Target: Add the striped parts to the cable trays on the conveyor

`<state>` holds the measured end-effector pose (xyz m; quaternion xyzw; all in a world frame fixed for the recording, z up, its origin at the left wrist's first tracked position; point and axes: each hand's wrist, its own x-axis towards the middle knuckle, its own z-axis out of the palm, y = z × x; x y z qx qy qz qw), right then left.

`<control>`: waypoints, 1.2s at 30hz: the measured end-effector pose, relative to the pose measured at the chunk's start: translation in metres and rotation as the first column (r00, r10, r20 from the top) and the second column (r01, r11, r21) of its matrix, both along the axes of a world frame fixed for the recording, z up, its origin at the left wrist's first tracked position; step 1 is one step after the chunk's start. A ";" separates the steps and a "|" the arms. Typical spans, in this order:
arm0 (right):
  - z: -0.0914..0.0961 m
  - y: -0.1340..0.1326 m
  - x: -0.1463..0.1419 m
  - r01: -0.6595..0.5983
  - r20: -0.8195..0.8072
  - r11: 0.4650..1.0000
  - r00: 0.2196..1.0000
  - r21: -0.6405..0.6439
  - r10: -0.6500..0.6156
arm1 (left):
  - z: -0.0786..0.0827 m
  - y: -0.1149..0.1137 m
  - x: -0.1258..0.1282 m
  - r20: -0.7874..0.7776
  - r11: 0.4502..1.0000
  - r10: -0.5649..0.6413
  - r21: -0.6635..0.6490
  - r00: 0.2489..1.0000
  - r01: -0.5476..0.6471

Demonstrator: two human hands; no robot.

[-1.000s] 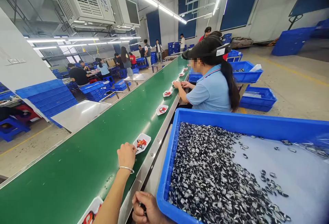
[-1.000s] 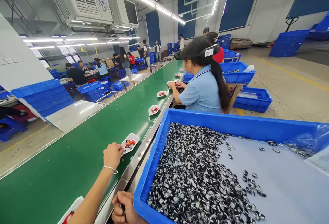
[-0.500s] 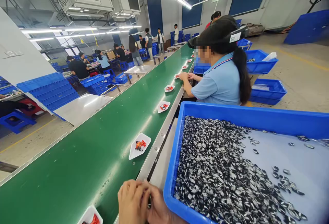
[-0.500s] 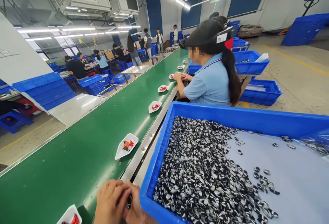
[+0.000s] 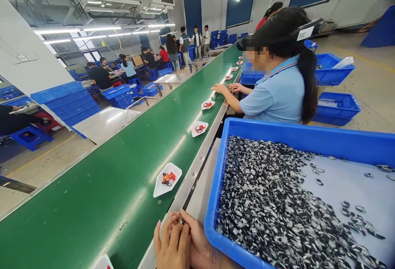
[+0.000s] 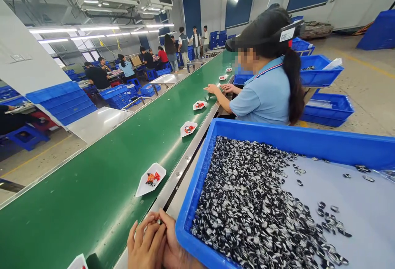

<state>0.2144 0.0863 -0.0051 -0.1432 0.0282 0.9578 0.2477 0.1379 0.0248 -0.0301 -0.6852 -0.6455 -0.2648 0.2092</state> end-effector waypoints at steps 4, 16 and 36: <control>0.001 -0.001 0.000 -0.067 -0.171 0.973 0.985 -0.221 0.029 | 0.001 -0.002 0.001 0.020 1.000 0.021 -0.003 1.000 -0.021; -0.003 -0.011 -0.001 0.038 0.114 0.998 0.992 0.055 -0.044 | 0.013 -0.003 -0.007 0.290 0.992 -0.086 0.111 0.953 0.056; -0.007 -0.019 -0.001 -0.209 0.518 0.755 0.832 0.621 -0.196 | 0.044 -0.012 -0.010 0.930 0.946 0.319 -0.324 0.181 -0.005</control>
